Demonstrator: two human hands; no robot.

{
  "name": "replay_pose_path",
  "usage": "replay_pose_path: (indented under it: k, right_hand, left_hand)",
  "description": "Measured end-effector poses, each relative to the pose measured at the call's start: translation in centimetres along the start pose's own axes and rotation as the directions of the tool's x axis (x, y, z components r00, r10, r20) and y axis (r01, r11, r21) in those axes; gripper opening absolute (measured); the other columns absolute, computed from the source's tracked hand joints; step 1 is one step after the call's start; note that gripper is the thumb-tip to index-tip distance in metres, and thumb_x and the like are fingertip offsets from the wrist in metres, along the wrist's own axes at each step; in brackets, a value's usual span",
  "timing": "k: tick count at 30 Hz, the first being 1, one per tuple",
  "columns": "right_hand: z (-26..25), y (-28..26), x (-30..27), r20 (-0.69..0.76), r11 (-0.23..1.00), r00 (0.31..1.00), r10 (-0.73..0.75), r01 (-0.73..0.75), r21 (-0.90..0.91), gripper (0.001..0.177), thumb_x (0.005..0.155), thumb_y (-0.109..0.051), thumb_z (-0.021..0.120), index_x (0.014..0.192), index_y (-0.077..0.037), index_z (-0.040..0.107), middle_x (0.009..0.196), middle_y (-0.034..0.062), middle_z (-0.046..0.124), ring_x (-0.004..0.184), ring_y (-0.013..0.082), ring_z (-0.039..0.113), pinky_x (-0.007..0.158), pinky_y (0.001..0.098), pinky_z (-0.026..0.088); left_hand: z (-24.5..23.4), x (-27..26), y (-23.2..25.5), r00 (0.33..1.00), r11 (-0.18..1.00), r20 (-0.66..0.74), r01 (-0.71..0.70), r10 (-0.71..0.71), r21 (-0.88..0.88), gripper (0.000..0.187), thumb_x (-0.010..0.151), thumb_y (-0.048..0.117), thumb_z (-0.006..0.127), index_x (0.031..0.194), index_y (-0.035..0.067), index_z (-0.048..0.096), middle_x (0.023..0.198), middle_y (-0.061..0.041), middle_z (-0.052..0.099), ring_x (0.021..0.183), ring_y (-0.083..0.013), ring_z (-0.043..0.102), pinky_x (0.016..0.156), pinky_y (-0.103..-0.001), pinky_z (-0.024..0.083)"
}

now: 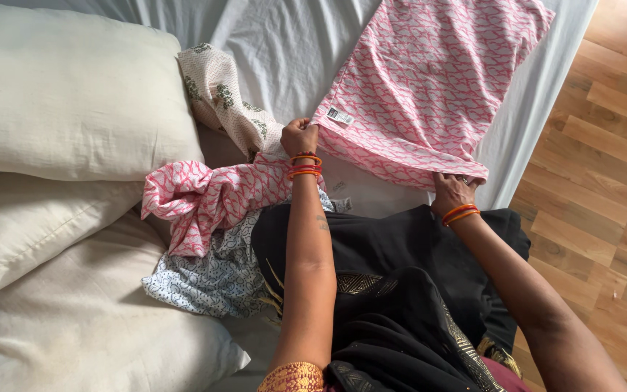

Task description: The person puts a pink patterned pillowcase over a white pillow by hand. They hold the pillowcase open and slide the pillow inside, smoothing the fabric as they go.

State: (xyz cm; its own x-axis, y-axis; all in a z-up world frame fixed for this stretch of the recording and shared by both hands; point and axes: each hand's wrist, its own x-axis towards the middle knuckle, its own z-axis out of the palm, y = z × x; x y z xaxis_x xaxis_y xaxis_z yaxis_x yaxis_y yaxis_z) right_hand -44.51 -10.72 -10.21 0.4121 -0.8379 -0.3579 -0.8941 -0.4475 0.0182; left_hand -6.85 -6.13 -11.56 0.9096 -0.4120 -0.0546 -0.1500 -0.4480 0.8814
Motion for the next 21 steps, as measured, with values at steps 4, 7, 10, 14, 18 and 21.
replay_pose_path:
  k: [4,7,10,14,18,21]
  right_hand:
    - [1.5,1.6,0.2,-0.451,0.947,0.858,-0.248,0.118,-0.298,0.083,0.058,-0.026,0.07,0.138,-0.019,0.054,0.138,0.0205,0.058,0.132,0.0524,0.053,0.104,0.0807,0.018]
    - [1.3,2.5,-0.1,-0.192,0.955,0.951,-0.243,0.2,-0.218,0.051,0.079,-0.013,0.062,0.13,-0.018,0.065,0.14,0.0116,0.063,0.133,0.0352,0.056,0.12,0.0601,0.027]
    - [0.0,1.3,-1.6,-0.03,0.971,0.982,-0.187,0.18,-0.156,0.04,0.085,-0.016,0.06,0.123,-0.015,0.068,0.123,0.0087,0.072,0.131,0.0265,0.06,0.129,0.0534,0.029]
    - [-0.9,-1.1,-3.9,-0.126,0.942,0.943,-0.307,0.283,-0.179,0.038,0.075,-0.014,0.063,0.112,-0.009,0.07,0.116,0.0101,0.072,0.125,0.0302,0.061,0.105,0.0512,0.041]
    - [-2.2,-3.6,-5.7,0.225,0.976,0.953,-0.202,0.215,-0.036,0.04,0.083,-0.017,0.059,0.121,-0.018,0.072,0.112,0.013,0.074,0.112,0.03,0.07,0.096,0.0436,0.054]
    - [-3.1,-4.2,-6.8,0.159,0.954,0.956,-0.248,0.213,0.211,0.037,0.093,-0.028,0.059,0.126,-0.023,0.074,0.111,0.0141,0.076,0.107,0.0299,0.073,0.094,0.0405,0.057]
  left_hand:
    - [1.1,0.7,-0.7,1.0,0.988,0.01,0.019,-0.018,-0.153,0.026,0.068,0.019,0.07,0.09,0.014,0.084,0.073,-0.008,0.078,0.063,-0.0198,0.072,0.067,-0.033,0.057]
    - [1.6,1.7,-1.9,0.971,0.941,-0.105,0.175,-0.213,-0.29,0.028,0.071,0.013,0.067,0.092,0.011,0.085,0.08,-0.008,0.08,0.066,-0.0203,0.071,0.064,-0.034,0.055]
    - [2.1,2.8,-3.3,0.93,0.787,-0.067,0.266,-0.361,-0.557,0.03,0.071,0.007,0.063,0.093,0.005,0.084,0.088,-0.012,0.08,0.074,-0.0204,0.072,0.071,-0.033,0.059]
    - [1.7,3.5,-4.2,0.897,0.789,-0.051,0.357,-0.438,-0.499,0.033,0.076,0.005,0.053,0.092,0.004,0.082,0.091,-0.012,0.079,0.078,-0.0224,0.075,0.076,-0.033,0.059]
    - [0.1,2.8,-2.8,0.897,0.882,-0.066,0.412,-0.437,-0.23,0.028,0.088,0.008,0.05,0.09,-0.005,0.075,0.092,-0.019,0.077,0.085,-0.0331,0.076,0.084,-0.042,0.059]
    - [-0.3,0.8,-0.5,0.928,0.992,-0.372,0.031,0.019,0.126,0.032,0.081,0.009,0.061,0.106,-0.009,0.068,0.109,-0.026,0.069,0.1,-0.0401,0.069,0.09,-0.049,0.053]
